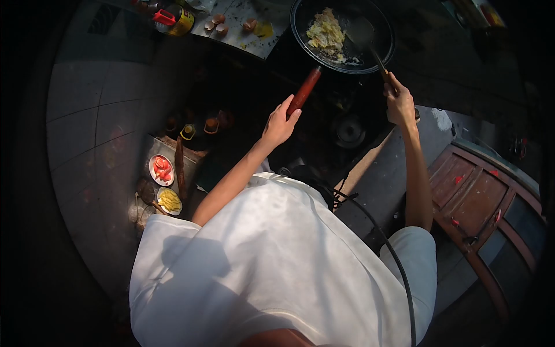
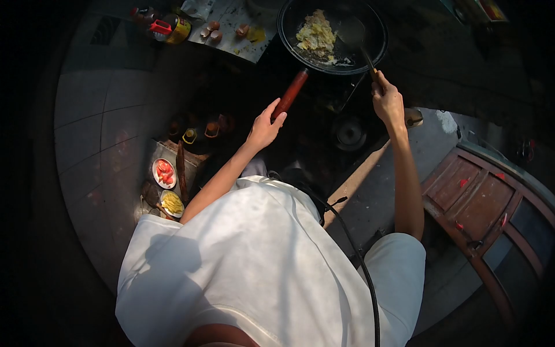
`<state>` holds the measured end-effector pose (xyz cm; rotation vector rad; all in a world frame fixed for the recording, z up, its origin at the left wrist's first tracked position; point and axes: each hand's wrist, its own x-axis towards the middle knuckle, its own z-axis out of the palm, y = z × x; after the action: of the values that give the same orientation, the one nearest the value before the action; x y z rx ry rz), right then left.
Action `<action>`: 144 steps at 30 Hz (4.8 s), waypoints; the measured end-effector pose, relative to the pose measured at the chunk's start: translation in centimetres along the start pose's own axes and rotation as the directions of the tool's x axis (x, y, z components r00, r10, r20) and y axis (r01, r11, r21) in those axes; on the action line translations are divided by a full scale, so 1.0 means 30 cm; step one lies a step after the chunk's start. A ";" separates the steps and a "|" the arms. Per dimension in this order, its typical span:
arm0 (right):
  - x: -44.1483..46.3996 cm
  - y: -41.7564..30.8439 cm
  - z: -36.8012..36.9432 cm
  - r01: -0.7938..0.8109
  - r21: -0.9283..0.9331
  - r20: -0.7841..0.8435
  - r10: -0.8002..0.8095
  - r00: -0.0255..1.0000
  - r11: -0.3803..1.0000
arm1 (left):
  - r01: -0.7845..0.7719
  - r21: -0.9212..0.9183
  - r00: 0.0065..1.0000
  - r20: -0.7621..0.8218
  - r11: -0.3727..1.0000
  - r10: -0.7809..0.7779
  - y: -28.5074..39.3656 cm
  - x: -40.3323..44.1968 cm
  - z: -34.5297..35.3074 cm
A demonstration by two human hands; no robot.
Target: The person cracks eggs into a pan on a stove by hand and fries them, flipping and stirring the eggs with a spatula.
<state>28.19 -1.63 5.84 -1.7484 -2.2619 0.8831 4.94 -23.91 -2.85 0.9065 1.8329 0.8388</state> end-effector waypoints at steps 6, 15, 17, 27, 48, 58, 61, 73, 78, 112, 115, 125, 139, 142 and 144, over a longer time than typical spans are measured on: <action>0.039 0.071 -0.005 -0.238 0.454 0.319 0.093 0.943 0.859 | -0.059 -0.018 0.997 -0.050 0.998 0.058 -0.077 -0.031 0.012; 0.040 -0.059 0.054 -0.480 0.674 0.570 0.018 0.822 0.561 | -0.096 -0.162 0.995 -0.026 0.982 0.093 -0.086 -0.054 0.004; 0.085 -0.034 0.126 -0.490 0.723 0.563 -0.005 0.826 0.487 | -0.076 -0.173 0.997 -0.011 0.982 0.075 -0.078 -0.058 0.003; 0.043 -0.014 0.215 -0.237 0.787 0.253 0.052 0.966 0.570 | 0.048 -0.246 0.999 0.005 0.968 -0.048 -0.158 -0.138 -0.077; 0.091 -0.168 0.150 0.327 -0.059 -0.102 -0.332 0.938 0.943 | 0.155 -0.192 0.969 -0.162 0.969 -0.187 -0.309 -0.261 -0.156; -0.027 -0.169 0.046 0.452 -0.522 0.123 -0.460 0.879 0.724 | 0.311 -0.141 0.895 -0.290 0.940 -0.339 -0.430 -0.407 -0.161; -0.089 -0.159 -0.033 0.403 -0.577 0.152 -0.390 0.908 0.711 | 0.300 -0.156 0.835 -0.434 0.941 -0.338 -0.593 -0.505 -0.109; -0.016 0.008 0.090 -0.204 0.581 0.308 0.020 0.951 0.788 | 0.215 -0.919 0.315 -0.255 0.330 -0.914 -1.081 -0.953 -0.113; -0.038 -0.063 0.176 -0.421 0.614 0.456 0.136 0.880 0.667 | -0.025 -0.991 0.158 -0.136 0.134 -0.978 -1.379 -1.106 -0.203; -0.528 -0.400 0.409 -0.358 0.606 0.209 0.293 0.933 0.710 | 0.202 -0.979 0.369 0.108 -0.034 -0.923 -1.807 -1.340 -0.511; -0.643 -0.451 0.442 -0.352 0.618 0.134 0.347 0.928 0.703 | 0.316 -0.949 0.448 0.130 0.021 -0.885 -1.831 -1.251 -0.573; -0.711 -0.276 0.317 -0.329 0.702 0.171 0.298 0.939 0.632 | 0.526 -0.776 0.584 0.032 0.348 -0.811 -1.506 -0.816 -0.690; -0.486 -0.040 0.092 -0.314 0.710 0.257 0.184 0.949 0.630 | 0.534 -0.620 0.742 0.017 0.575 -0.670 -0.947 -0.436 -0.340; -0.427 0.092 0.185 -0.404 0.684 0.351 0.212 0.912 0.608 | 0.496 -0.621 0.774 -0.001 0.607 -0.633 -0.868 -0.427 -0.297; -0.389 0.162 0.260 -0.472 0.658 0.398 0.261 0.880 0.587 | 0.517 -0.600 0.760 -0.006 0.610 -0.650 -0.825 -0.419 -0.279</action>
<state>32.29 -14.45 -0.40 -1.7368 -1.2520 1.8914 -4.49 -48.44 -15.13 -0.2084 1.7379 0.9883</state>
